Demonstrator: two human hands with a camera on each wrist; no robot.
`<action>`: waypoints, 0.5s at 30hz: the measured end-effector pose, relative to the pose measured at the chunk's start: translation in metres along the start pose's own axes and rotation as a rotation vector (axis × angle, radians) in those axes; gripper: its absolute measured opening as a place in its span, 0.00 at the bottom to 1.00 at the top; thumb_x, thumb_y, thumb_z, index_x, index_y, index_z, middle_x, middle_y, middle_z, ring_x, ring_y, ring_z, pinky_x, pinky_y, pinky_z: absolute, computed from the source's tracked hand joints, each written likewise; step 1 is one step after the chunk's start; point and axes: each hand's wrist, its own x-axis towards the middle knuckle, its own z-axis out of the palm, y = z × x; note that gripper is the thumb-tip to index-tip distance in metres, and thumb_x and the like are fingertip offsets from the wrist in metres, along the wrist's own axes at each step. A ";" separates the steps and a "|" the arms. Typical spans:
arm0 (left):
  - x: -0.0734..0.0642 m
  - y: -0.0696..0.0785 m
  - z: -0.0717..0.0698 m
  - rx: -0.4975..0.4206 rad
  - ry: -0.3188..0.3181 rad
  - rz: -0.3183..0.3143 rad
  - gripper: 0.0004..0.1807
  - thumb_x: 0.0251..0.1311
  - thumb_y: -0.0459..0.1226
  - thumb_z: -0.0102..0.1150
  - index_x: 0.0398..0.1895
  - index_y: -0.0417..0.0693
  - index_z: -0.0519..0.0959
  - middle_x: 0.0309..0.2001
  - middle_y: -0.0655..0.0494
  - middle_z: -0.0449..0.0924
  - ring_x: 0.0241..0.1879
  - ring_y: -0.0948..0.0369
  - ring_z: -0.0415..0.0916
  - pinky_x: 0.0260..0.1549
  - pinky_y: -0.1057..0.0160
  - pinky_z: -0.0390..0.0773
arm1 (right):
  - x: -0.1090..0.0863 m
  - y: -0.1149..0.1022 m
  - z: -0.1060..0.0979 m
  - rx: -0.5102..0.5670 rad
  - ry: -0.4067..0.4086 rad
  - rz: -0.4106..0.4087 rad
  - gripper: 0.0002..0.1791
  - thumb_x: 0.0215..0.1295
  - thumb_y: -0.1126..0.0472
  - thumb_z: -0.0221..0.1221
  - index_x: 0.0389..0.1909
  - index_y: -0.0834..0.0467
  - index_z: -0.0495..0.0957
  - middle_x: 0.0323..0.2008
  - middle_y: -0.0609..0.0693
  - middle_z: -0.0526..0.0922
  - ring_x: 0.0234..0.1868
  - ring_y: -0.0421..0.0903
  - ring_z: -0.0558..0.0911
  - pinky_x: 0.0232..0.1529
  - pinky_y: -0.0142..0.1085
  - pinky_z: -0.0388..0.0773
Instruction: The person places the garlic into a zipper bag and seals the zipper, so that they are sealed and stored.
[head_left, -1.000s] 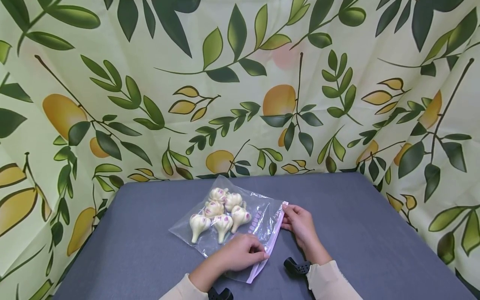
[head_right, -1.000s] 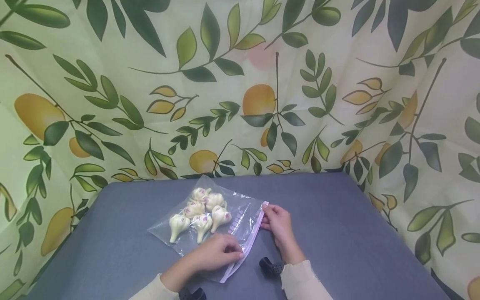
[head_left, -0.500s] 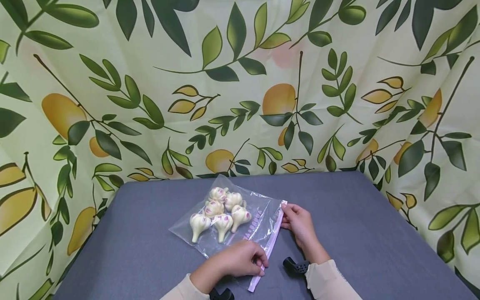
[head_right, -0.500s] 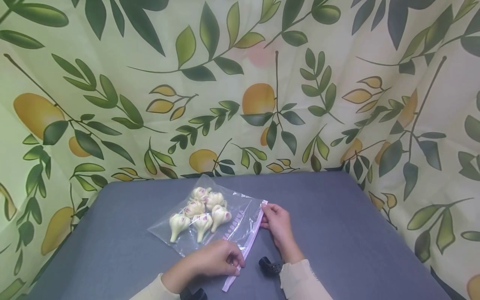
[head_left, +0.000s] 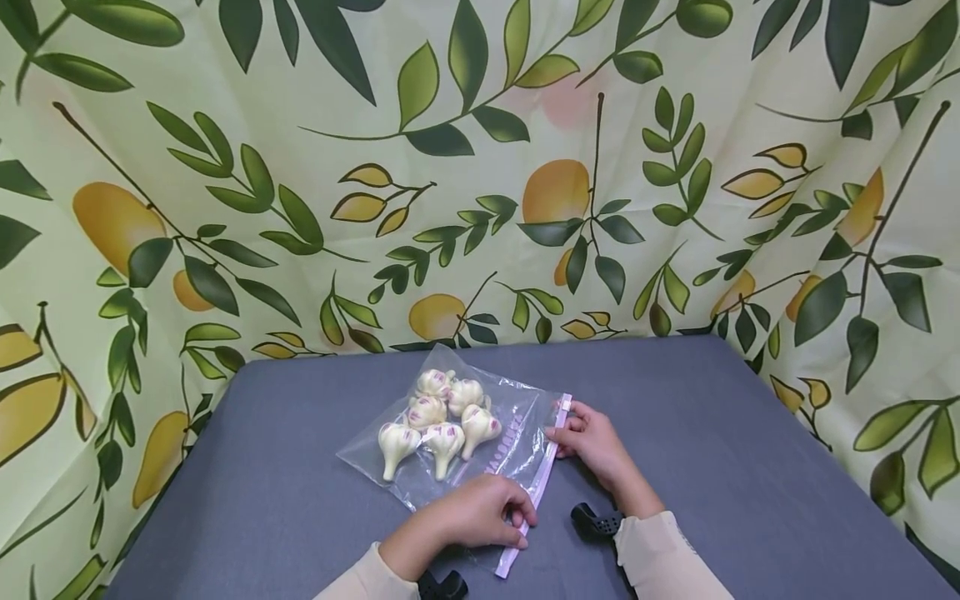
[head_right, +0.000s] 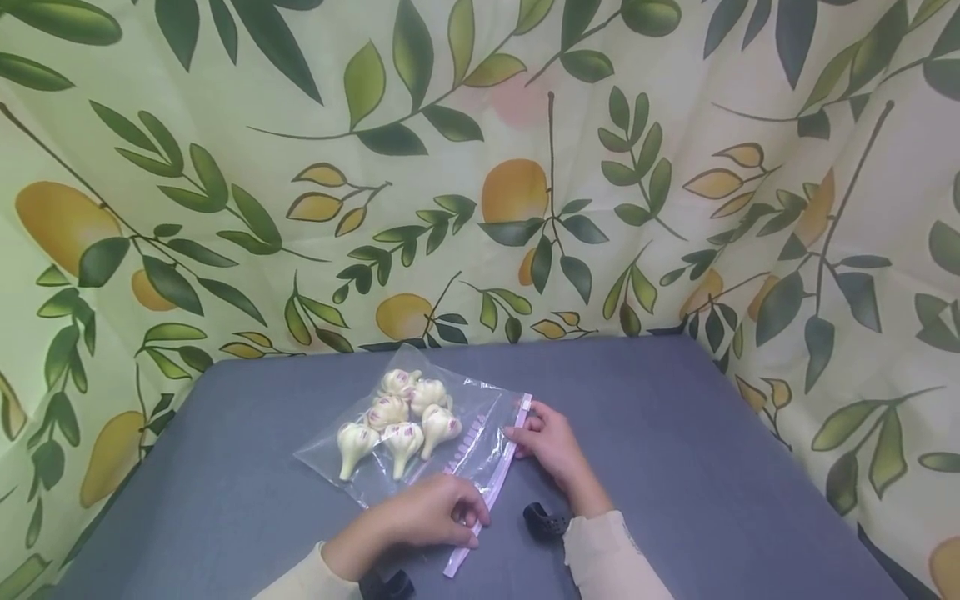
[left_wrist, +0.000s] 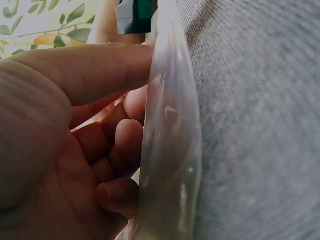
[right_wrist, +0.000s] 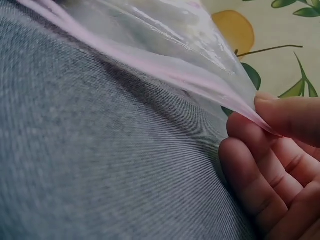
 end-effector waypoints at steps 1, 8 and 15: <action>0.000 0.000 0.000 0.001 -0.001 0.005 0.09 0.43 0.40 0.72 0.29 0.58 0.82 0.21 0.75 0.72 0.23 0.80 0.66 0.27 0.80 0.68 | 0.000 -0.001 0.000 0.008 0.006 -0.002 0.30 0.54 0.72 0.63 0.58 0.67 0.65 0.22 0.48 0.81 0.19 0.42 0.80 0.25 0.37 0.81; 0.001 0.000 -0.001 0.050 -0.018 0.076 0.12 0.42 0.42 0.72 0.32 0.57 0.82 0.25 0.72 0.74 0.27 0.78 0.68 0.29 0.82 0.67 | 0.000 -0.005 0.003 0.052 0.076 0.019 0.30 0.55 0.72 0.62 0.59 0.67 0.64 0.21 0.47 0.80 0.19 0.42 0.79 0.25 0.37 0.81; 0.000 0.002 -0.001 0.086 -0.059 0.122 0.14 0.42 0.43 0.73 0.34 0.57 0.82 0.29 0.70 0.73 0.30 0.78 0.67 0.33 0.83 0.66 | 0.001 -0.002 0.002 0.027 0.091 0.026 0.31 0.56 0.71 0.62 0.61 0.65 0.64 0.23 0.48 0.81 0.19 0.42 0.79 0.24 0.36 0.81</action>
